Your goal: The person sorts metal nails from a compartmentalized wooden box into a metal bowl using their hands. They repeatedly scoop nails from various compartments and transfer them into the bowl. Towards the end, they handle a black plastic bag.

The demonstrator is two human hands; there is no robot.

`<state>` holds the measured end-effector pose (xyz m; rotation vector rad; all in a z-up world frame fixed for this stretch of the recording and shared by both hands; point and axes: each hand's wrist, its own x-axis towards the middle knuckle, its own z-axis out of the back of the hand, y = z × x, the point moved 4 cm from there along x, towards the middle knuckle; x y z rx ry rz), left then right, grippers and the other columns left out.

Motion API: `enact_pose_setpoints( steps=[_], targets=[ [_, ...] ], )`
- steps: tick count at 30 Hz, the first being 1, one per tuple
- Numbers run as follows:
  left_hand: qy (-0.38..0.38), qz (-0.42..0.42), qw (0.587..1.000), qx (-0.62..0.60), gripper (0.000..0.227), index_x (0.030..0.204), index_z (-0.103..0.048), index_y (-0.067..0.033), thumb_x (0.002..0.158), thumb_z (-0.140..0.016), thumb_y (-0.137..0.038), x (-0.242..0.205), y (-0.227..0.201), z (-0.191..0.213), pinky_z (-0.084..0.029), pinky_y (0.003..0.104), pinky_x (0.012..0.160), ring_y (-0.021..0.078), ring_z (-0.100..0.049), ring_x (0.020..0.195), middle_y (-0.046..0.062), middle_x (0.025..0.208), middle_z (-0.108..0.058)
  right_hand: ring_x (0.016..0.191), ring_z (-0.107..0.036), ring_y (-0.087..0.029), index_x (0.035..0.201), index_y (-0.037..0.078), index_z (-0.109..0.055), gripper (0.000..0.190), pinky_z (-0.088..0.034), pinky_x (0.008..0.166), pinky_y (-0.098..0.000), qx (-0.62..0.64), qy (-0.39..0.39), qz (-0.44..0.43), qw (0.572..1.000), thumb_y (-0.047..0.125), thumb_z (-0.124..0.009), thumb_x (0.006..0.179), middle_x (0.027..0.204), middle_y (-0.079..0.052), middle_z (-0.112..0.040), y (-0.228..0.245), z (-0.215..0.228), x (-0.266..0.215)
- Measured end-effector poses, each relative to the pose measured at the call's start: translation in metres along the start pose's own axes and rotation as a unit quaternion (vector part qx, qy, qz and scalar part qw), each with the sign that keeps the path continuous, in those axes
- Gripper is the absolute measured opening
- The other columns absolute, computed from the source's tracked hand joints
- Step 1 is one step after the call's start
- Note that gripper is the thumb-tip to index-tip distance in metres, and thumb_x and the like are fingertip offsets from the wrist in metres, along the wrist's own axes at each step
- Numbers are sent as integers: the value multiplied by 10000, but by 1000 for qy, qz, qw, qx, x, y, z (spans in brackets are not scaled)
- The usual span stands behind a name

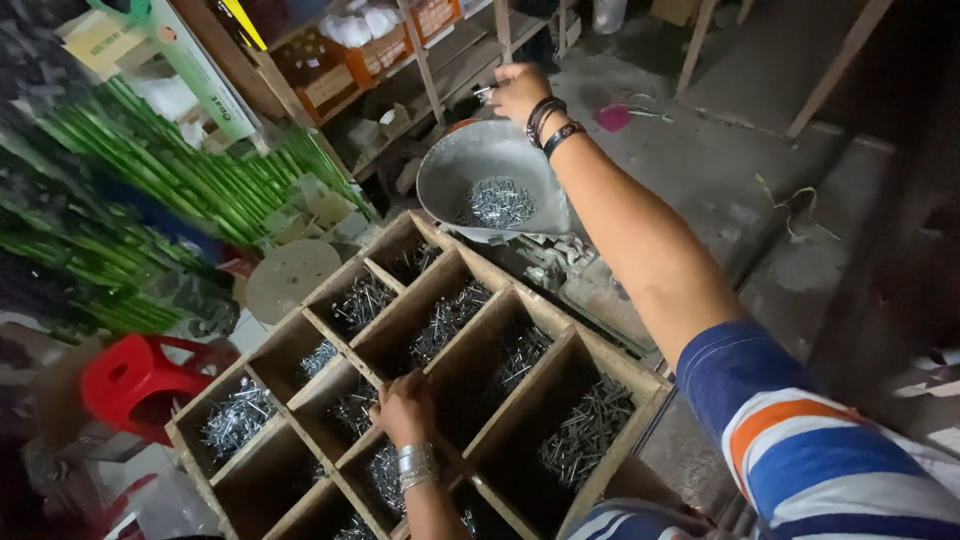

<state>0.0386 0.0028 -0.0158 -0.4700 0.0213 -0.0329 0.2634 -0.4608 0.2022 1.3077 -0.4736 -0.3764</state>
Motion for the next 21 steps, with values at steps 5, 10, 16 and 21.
enact_pose_setpoints(
  steps=[5,10,16,21],
  targets=[
    [-26,-17,999,19,201,1047,-781,-407,886,-660,-408,10,18,-22,-305,465,947,149,-548,1203,-126,1115,-740,894,-769,-104,1035,185,-787,165,-684,736,-235,-52,-6,24,998,156,-807,874,1009,16,-790,16,5,-20],
    [-25,-10,1000,-3,186,1025,-796,-362,881,-689,-411,4,7,-9,-308,467,929,152,-565,1158,-114,1073,-748,838,-749,-72,1011,204,-808,164,-629,708,-215,-96,-27,37,994,159,-812,853,988,40,-809,22,6,-32],
    [-32,-29,999,-15,214,1056,-787,-359,871,-680,-374,7,14,-15,-305,452,897,165,-574,1121,-107,1068,-749,1025,-734,-147,1006,225,-821,176,-605,864,-281,-148,-51,92,983,156,-814,844,1107,13,-795,14,4,-21],
    [-36,-27,999,3,185,997,-787,-358,865,-677,-425,3,5,-6,-341,468,873,188,-586,1139,-99,1066,-757,1109,-724,-213,1249,138,-736,370,-604,933,-356,-175,-69,160,969,229,-791,894,1207,-61,-758,-3,-18,6]
  ],
)
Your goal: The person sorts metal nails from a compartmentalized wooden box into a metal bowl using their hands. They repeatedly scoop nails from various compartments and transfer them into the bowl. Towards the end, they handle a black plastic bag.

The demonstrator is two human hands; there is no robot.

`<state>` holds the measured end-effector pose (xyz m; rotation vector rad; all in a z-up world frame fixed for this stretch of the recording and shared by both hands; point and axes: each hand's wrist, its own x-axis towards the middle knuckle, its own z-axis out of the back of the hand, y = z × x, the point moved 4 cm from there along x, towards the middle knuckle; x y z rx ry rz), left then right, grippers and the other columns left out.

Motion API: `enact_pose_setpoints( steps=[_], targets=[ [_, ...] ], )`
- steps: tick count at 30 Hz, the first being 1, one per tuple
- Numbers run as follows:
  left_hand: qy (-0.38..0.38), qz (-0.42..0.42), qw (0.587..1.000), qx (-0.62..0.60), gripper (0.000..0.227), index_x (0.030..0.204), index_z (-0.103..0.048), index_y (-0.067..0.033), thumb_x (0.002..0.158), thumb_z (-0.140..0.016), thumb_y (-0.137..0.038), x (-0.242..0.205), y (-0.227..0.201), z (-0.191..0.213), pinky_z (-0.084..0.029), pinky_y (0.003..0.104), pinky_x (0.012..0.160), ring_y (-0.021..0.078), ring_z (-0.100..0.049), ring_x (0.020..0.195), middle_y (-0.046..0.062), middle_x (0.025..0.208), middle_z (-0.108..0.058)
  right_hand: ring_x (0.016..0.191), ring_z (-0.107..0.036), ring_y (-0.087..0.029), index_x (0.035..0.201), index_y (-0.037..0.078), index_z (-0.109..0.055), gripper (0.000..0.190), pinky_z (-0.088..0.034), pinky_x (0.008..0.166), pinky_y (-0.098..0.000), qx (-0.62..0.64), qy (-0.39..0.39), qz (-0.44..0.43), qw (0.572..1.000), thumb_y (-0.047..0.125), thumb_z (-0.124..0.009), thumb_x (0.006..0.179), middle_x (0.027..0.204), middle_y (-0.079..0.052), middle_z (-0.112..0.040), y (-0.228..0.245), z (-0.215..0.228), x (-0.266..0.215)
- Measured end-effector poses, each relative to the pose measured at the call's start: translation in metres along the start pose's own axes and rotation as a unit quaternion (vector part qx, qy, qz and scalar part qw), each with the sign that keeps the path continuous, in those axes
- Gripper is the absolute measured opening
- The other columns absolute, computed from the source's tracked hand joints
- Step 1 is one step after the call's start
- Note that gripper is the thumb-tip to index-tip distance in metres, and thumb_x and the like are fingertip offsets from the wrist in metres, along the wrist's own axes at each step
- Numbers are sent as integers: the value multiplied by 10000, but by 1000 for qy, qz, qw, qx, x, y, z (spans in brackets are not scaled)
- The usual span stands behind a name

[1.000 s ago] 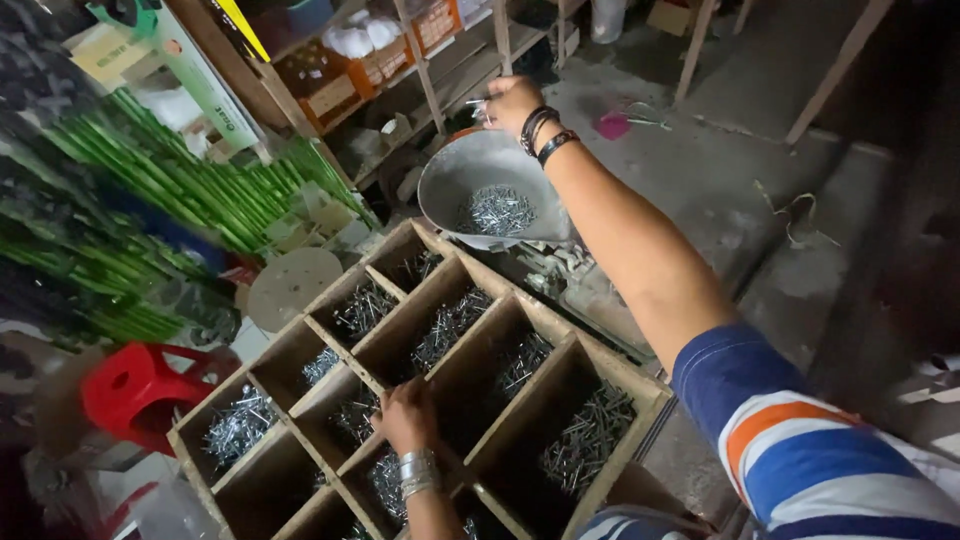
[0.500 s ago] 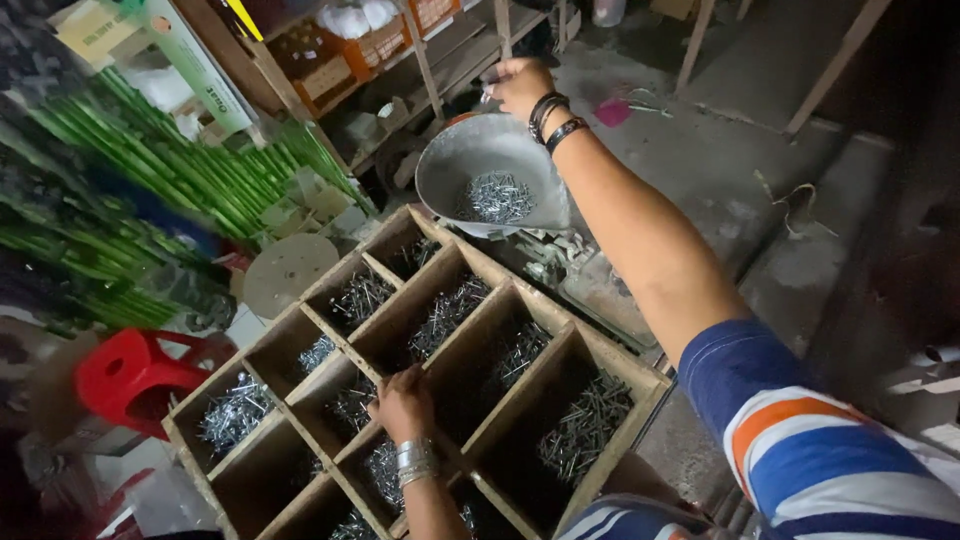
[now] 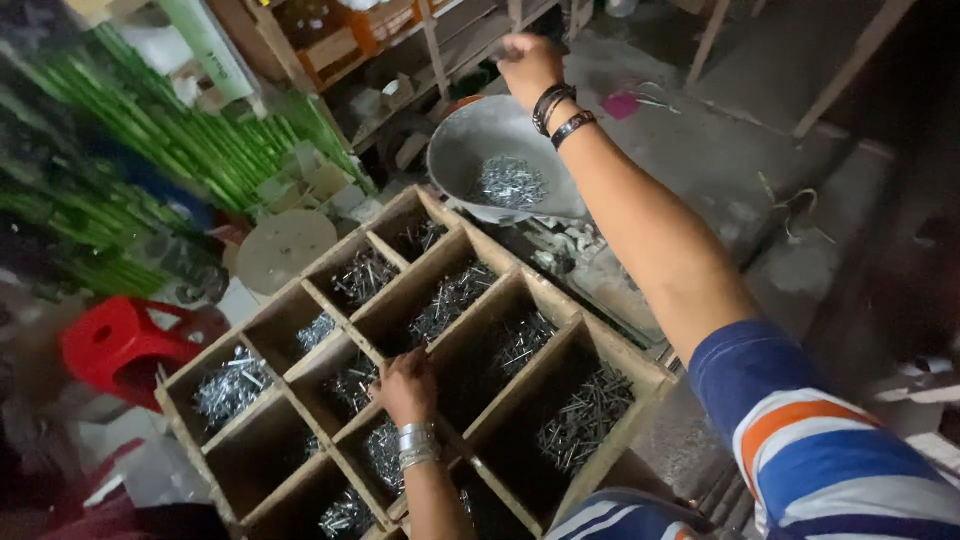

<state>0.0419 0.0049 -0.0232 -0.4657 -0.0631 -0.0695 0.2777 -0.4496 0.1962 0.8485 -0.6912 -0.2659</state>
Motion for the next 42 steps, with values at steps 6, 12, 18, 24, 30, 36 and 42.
enact_pose_setpoints(
  steps=[6,12,18,24,30,36,42],
  targets=[
    [-19,27,998,-61,213,1074,-789,-294,881,-730,-364,-2,-2,7,-311,490,1056,220,-613,1236,-91,1092,-771,905,-760,-157,1023,187,-789,137,-592,762,-321,40,19,185,982,185,-733,898,995,33,-816,124,-57,-59],
    [-54,-18,998,-40,61,840,-739,-293,834,-705,-343,-2,3,8,-339,502,777,260,-622,951,-89,884,-724,897,-715,-95,1027,142,-756,74,-577,811,-270,147,210,244,935,135,-719,962,995,36,-775,202,-181,-141],
    [-73,-45,995,-46,131,792,-686,-261,728,-603,-184,-1,10,5,-343,509,721,273,-590,921,-39,852,-696,898,-722,-132,999,171,-788,122,-561,839,-296,115,364,224,897,146,-735,892,1003,9,-797,234,-301,-236],
    [-66,-7,996,-53,166,998,-741,-319,866,-653,-368,-2,13,-3,-376,463,926,185,-659,1030,-74,943,-705,1087,-725,-309,1075,189,-808,212,-573,950,-451,-55,520,265,810,246,-754,879,1088,-69,-790,219,-402,-328],
    [-89,-29,995,-44,112,881,-700,-272,900,-604,-326,-2,17,-15,-339,418,892,174,-567,1039,-68,894,-635,1207,-673,-350,1291,105,-726,449,-537,1041,-441,-212,590,308,716,318,-694,897,1285,-149,-724,147,-491,-372],
    [-97,-38,992,-75,120,827,-684,-226,870,-587,-282,-4,17,-24,-350,401,857,191,-551,1017,-47,852,-624,1095,-722,-401,1276,74,-728,513,-594,951,-475,-324,618,369,614,349,-709,844,1175,-243,-737,135,-487,-385],
    [-99,-48,991,-80,131,819,-658,-241,901,-590,-318,-3,19,-20,-332,391,847,184,-534,1013,-57,848,-591,1093,-719,-411,1169,-59,-745,515,-582,940,-495,-337,653,364,572,331,-660,843,1108,-283,-747,143,-491,-389]
  ],
)
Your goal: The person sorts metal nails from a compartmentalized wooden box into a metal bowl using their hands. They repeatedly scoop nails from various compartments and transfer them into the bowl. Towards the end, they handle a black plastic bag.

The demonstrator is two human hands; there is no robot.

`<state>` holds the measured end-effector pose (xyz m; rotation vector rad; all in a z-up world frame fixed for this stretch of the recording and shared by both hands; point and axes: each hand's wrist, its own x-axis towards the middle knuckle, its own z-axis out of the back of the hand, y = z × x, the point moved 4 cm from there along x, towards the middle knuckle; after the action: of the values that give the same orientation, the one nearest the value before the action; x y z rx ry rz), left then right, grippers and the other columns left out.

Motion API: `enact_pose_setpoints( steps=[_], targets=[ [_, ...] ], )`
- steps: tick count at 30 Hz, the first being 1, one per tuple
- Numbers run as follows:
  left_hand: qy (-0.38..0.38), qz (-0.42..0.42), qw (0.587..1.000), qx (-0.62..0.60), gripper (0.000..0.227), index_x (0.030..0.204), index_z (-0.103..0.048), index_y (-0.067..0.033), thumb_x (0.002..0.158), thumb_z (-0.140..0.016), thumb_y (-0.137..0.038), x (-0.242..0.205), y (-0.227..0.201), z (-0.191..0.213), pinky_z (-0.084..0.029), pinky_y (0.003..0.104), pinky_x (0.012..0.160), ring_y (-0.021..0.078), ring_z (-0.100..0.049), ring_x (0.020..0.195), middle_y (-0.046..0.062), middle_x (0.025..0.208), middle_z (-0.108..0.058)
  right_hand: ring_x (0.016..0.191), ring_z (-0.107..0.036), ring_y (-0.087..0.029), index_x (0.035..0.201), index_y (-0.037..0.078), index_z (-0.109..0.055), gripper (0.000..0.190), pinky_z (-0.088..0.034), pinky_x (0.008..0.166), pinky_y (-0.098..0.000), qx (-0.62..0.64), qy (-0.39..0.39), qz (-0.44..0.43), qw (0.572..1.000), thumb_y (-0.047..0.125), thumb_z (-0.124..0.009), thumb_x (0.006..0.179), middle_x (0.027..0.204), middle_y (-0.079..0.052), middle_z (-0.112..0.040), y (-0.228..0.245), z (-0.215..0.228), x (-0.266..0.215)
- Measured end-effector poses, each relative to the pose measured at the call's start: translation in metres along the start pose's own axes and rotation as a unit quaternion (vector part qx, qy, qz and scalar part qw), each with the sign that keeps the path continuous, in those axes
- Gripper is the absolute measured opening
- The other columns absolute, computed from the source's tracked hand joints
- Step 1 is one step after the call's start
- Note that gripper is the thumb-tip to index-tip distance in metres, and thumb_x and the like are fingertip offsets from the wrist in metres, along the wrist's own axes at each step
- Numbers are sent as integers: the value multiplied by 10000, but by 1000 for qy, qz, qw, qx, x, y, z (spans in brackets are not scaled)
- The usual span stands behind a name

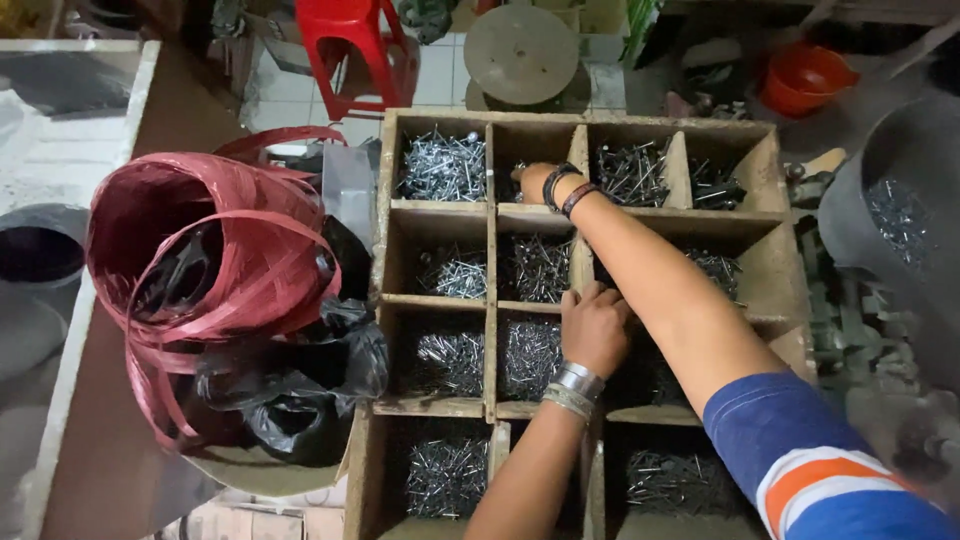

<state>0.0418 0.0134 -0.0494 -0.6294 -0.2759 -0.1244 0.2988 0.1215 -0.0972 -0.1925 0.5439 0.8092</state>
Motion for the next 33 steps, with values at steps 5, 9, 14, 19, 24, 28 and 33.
enact_pose_setpoints(
  steps=[5,9,14,19,24,28,33],
  targets=[
    [-7,4,1000,13,134,787,-648,-250,893,-615,-325,0,1,-3,-338,392,839,178,-539,996,-63,812,-585,1072,-727,-410,1065,-113,-772,545,-587,925,-489,-23,18,-16,999,369,-692,825,1063,-292,-761,-10,-11,21],
    [0,6,1000,24,118,781,-634,-268,880,-623,-332,-1,5,-13,-324,393,855,171,-523,1004,-81,817,-573,1043,-733,-414,1062,-143,-758,578,-587,926,-485,0,9,17,1000,379,-682,825,1031,-293,-760,-15,-19,26],
    [-9,7,1000,23,112,784,-634,-268,880,-606,-319,-2,4,-13,-331,385,842,174,-531,993,-74,819,-585,1058,-725,-427,1101,-115,-750,591,-610,867,-492,40,6,-9,999,415,-691,844,1054,-282,-757,-18,-23,29],
    [-14,8,1000,4,109,781,-649,-247,873,-603,-284,0,0,-1,-338,395,854,180,-536,993,-65,821,-600,1026,-730,-435,1075,-134,-748,545,-614,845,-470,50,9,-17,999,353,-711,831,1030,-290,-754,-8,-10,6],
    [-10,14,1000,-5,113,828,-672,-275,902,-597,-315,2,1,0,-340,381,862,163,-545,1008,-76,846,-622,1041,-723,-444,1094,-155,-728,543,-599,884,-480,40,43,-1,998,335,-650,874,1038,-308,-743,-5,3,1],
    [-10,14,1000,7,135,811,-669,-242,916,-592,-278,0,-4,6,-328,389,868,172,-541,998,-70,827,-613,1036,-726,-430,1073,-148,-731,563,-595,877,-508,22,67,18,997,376,-637,889,1038,-303,-741,-2,4,-4],
    [-1,19,1000,10,124,853,-680,-273,934,-590,-300,0,-1,-1,-321,398,888,163,-546,1013,-74,832,-608,904,-737,-384,1013,-128,-750,531,-602,806,-473,30,79,22,996,373,-672,856,910,-253,-746,-10,1,-1]
  ],
)
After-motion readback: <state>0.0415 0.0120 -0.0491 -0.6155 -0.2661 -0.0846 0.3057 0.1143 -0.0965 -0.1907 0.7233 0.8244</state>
